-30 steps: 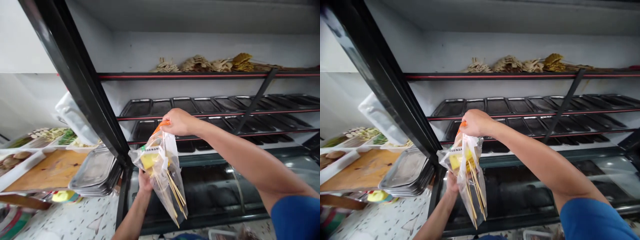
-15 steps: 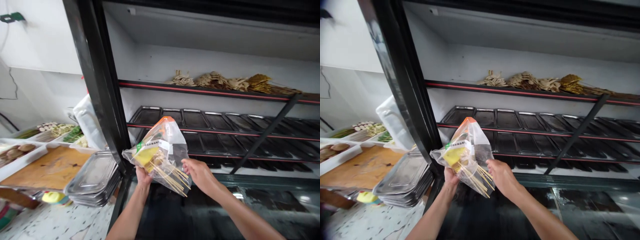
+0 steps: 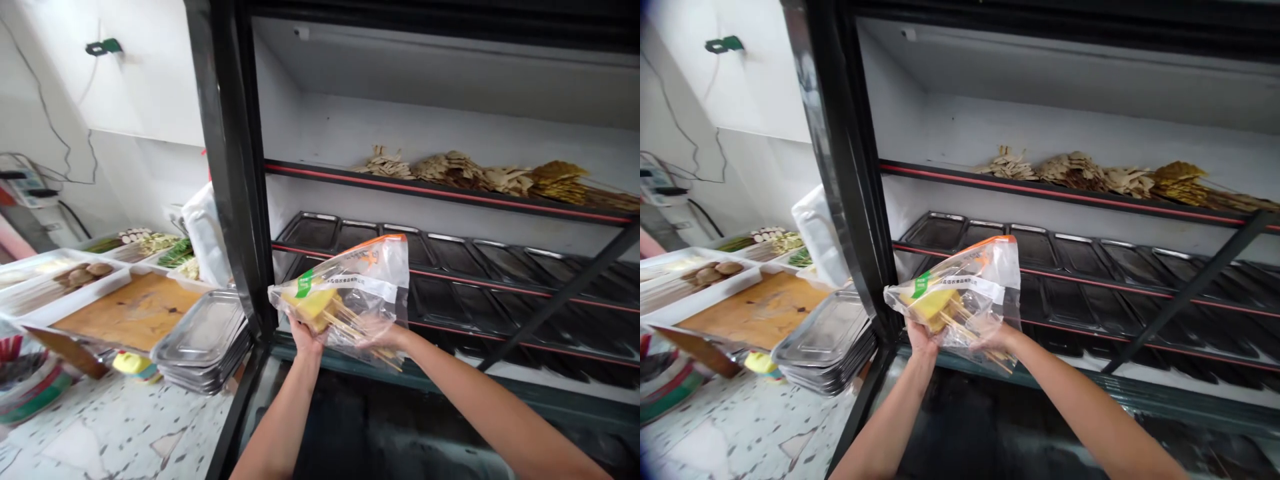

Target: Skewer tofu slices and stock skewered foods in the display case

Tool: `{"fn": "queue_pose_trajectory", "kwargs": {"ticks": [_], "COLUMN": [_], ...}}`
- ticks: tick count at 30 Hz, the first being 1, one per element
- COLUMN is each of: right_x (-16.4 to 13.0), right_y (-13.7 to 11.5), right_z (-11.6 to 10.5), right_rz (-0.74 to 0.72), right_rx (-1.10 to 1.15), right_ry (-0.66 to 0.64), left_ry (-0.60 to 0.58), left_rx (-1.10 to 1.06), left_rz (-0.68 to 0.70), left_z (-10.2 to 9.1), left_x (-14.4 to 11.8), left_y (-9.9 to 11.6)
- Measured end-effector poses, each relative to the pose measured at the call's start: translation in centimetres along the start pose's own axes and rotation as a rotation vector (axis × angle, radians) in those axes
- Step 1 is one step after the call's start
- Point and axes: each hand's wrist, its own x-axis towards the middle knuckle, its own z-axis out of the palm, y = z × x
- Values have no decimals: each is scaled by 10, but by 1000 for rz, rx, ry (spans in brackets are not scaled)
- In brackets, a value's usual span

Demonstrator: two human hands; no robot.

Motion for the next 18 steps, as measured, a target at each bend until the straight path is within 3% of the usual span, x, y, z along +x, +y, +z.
{"fn": "queue_pose_trajectory", "kwargs": {"ticks": [4, 8, 11, 14, 18], "right_x": [-7, -10, -13, -22, -39], "right_y": [8, 10, 8, 4, 1], "right_z": [8, 26, 33, 29, 16], "right_rz": [118, 214, 301, 313, 327], "right_rx": [375, 705, 739, 718, 647], "right_ry": [-186, -189, -141, -63, -120], "left_ry": [-16, -46, -61, 18, 86], "left_rx": [-28, -56, -43, -7, 42], "left_rz": [-3, -22, -21, -11, 6], "left_z": [-6, -6, -10, -20, -35], "left_x": [-4, -9, -11, -9, -7], "left_y": [-2, 0, 5, 11, 18]}}
